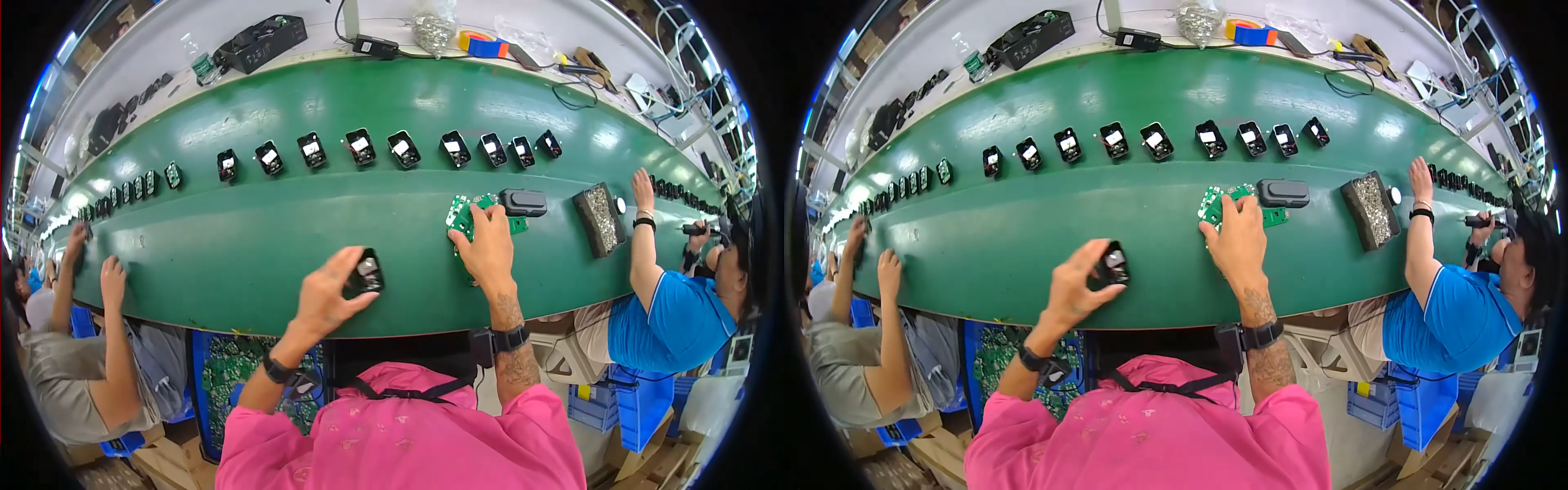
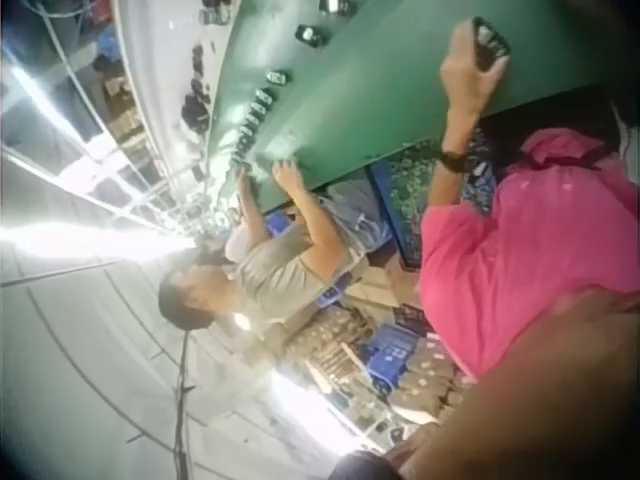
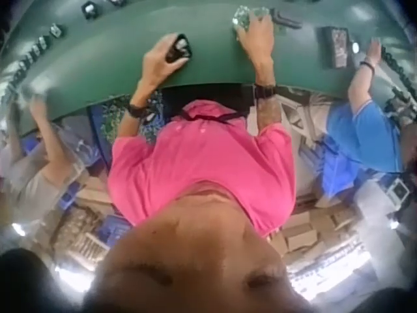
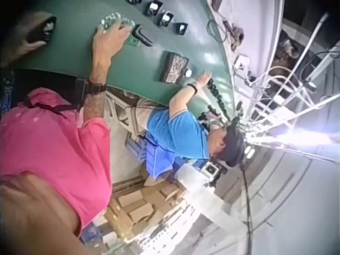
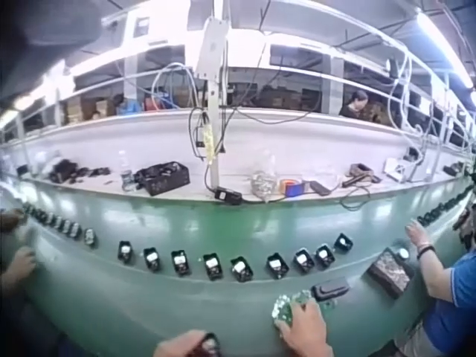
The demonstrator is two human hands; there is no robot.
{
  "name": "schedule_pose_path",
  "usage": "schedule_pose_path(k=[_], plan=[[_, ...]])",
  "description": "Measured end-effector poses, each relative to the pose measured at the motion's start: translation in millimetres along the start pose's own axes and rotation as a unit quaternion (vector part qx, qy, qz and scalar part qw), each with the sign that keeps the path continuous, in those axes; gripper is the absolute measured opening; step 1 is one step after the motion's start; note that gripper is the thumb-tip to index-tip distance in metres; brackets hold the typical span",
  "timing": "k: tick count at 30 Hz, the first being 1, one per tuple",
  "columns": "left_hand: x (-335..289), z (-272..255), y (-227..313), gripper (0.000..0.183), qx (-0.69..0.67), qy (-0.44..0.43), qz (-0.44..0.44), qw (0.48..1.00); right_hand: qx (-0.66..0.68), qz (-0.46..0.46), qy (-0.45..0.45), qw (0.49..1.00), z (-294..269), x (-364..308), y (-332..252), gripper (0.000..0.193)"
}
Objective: Assemble electronic circuit boards into black plastic housings at a factory workbench.
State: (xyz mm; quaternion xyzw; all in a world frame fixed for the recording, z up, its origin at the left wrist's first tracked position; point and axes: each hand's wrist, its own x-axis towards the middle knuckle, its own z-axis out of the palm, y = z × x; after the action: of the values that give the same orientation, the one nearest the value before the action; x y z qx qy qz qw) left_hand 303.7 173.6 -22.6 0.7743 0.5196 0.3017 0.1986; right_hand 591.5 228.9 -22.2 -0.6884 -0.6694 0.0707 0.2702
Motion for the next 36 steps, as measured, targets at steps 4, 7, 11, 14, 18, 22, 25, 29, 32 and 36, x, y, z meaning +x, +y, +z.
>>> schedule_pose_path(k=[4, 7, 11, 14, 18, 22, 25, 29, 32, 36], plan=[[-8.4, 19.8, 15.7, 0.079, 0.011, 0.034, 0.018, 0.999, 0.036, -0.023, 0.011, 0.999, 4.0, 3.9, 4.2, 0.046], [-14.8, 11.3, 38.4, 0.074, 0.02, 0.085, -0.039, 0.995, 0.133, 0.056, -0.005, 0.989, -3.4, 1.9, 12.1, 0.032], [-27.9, 16.0, 66.0, 0.066, 0.002, 0.101, 0.114, 0.988, 0.436, 0.167, -0.088, 0.88, -32.2, -24.5, -29.2, 0.021], [-31.6, 26.1, 70.4, 0.055, 0.03, 0.097, 0.122, 0.987, 0.571, 0.198, -0.191, 0.774, -32.0, -62.1, -60.1, 0.014], [-31.9, 26.2, 61.1, 0.024, -0.071, 0.129, 0.052, 0.988, 0.611, 0.182, -0.231, 0.734, -22.3, -69.3, -55.0, 0.012], [-20.6, 15.4, 65.7, 0.016, -0.221, 0.117, -0.128, 0.96, 0.498, 0.115, -0.252, 0.822, -16.9, -64.7, -48.5, 0.017], [-17.3, 15.7, 60.7, 0.022, -0.252, 0.165, -0.177, 0.937, 0.538, 0.175, -0.235, 0.79, 2.4, -46.8, -49.1, 0.023], [-24.6, 12.7, 49.8, 0.023, -0.308, 0.186, -0.229, 0.905, 0.548, 0.217, -0.274, 0.76, 19.3, -33.3, -49.2, 0.027], [-28.9, 15.1, 44.5, 0.022, -0.311, 0.182, -0.245, 0.9, 0.514, 0.217, -0.304, 0.772, 20.2, -30.1, -49.9, 0.026], [-31.9, 22.1, 32.4, 0.018, -0.315, 0.184, -0.254, 0.896, 0.487, 0.212, -0.362, 0.766, 14.8, -39.3, -49.5, 0.025]])
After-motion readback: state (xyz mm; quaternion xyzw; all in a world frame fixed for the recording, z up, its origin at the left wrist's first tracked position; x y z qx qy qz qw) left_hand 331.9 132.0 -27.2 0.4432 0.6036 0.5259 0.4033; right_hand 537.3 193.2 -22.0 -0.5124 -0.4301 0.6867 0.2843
